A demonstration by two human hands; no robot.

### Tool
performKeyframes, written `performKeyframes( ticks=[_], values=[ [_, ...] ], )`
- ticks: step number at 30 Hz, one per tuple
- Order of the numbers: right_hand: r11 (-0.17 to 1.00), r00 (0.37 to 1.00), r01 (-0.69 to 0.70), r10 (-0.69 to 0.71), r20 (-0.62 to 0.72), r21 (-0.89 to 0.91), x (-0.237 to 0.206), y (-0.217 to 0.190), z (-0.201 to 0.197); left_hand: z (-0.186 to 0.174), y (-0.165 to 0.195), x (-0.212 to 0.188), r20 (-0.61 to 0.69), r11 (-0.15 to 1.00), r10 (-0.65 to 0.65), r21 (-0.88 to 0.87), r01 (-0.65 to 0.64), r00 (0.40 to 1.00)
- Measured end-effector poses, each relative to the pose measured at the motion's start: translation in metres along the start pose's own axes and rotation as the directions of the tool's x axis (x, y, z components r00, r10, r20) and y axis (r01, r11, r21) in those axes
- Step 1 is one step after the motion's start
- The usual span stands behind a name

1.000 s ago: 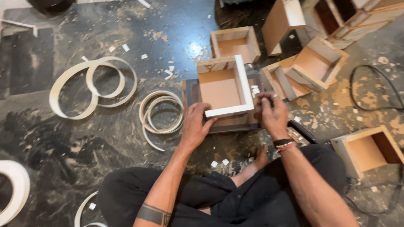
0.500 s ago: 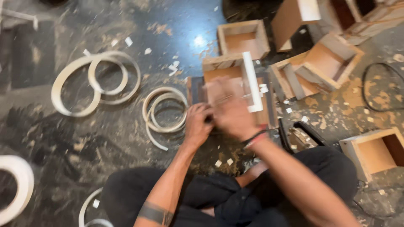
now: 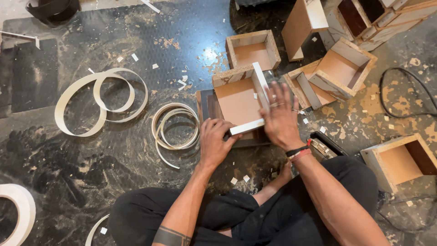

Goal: The person sits on the workshop floor and applies white edge banding tape to the front edges of small particleboard boxes. They press the tape onto an edge with a hot iron, run a hand along it to set it, then fold and press the tape over the box edges, repeating the process on successive boxes.

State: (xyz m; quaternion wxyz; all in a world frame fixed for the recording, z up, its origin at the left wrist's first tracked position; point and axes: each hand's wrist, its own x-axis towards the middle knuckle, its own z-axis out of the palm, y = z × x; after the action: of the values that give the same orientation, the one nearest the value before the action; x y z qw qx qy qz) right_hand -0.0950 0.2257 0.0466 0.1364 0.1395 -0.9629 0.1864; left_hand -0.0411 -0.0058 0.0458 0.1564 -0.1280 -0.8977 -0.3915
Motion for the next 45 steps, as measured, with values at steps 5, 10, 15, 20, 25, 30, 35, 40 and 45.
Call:
performKeyframes(
  ticks=[5, 10, 15, 20, 25, 30, 35, 40, 45],
  values=[
    [0.942, 0.957, -0.146, 0.212, -0.197, 0.304, -0.03, 0.005, -0.007, -0.008, 0.012, 0.0, -0.046, 0.992, -0.021, 0.125, 0.026, 0.999],
    [0.874, 0.94, -0.176, 0.286, -0.185, 0.454, -0.057, -0.011, -0.01, 0.01, 0.057, 0.003, -0.006, 0.998, -0.068, 0.005, 0.068, 0.998],
    [0.837, 0.937, -0.121, 0.275, -0.217, 0.534, -0.045, -0.014, -0.015, 0.009, 0.085, -0.001, 0.165, 0.967, 0.243, -0.125, -0.224, 0.956],
    [0.828, 0.944, -0.201, 0.306, -0.121, 0.524, -0.043, -0.013, -0.028, -0.043, 0.037, 0.014, 0.28, 0.842, 0.306, 0.367, -0.396, 0.91],
    [0.716, 0.915, -0.366, 0.392, 0.091, 0.594, -0.025, -0.01, -0.025, -0.049, 0.017, 0.016, 0.177, 0.838, 0.33, 0.397, -0.374, 0.927],
    [0.666, 0.991, 0.013, 0.089, -0.096, 0.746, 0.0, 0.011, -0.028, -0.017, 0.034, 0.002, 0.116, 0.882, 0.338, 0.307, -0.357, 0.934],
    [0.541, 0.95, -0.312, 0.168, 0.263, 0.781, -0.025, -0.007, -0.033, 0.003, 0.047, -0.005, 0.05, 0.922, 0.304, 0.238, -0.307, 0.951],
    [0.896, 0.93, 0.186, -0.293, 0.222, 0.402, -0.029, -0.021, -0.033, -0.005, 0.034, -0.005, -0.009, 0.965, 0.186, -0.185, -0.184, 0.983],
    [0.948, 0.953, 0.226, -0.262, 0.149, 0.224, -0.023, -0.02, -0.029, -0.057, -0.035, 0.0, 0.018, 0.969, -0.062, 0.239, 0.056, 0.998]
  ],
)
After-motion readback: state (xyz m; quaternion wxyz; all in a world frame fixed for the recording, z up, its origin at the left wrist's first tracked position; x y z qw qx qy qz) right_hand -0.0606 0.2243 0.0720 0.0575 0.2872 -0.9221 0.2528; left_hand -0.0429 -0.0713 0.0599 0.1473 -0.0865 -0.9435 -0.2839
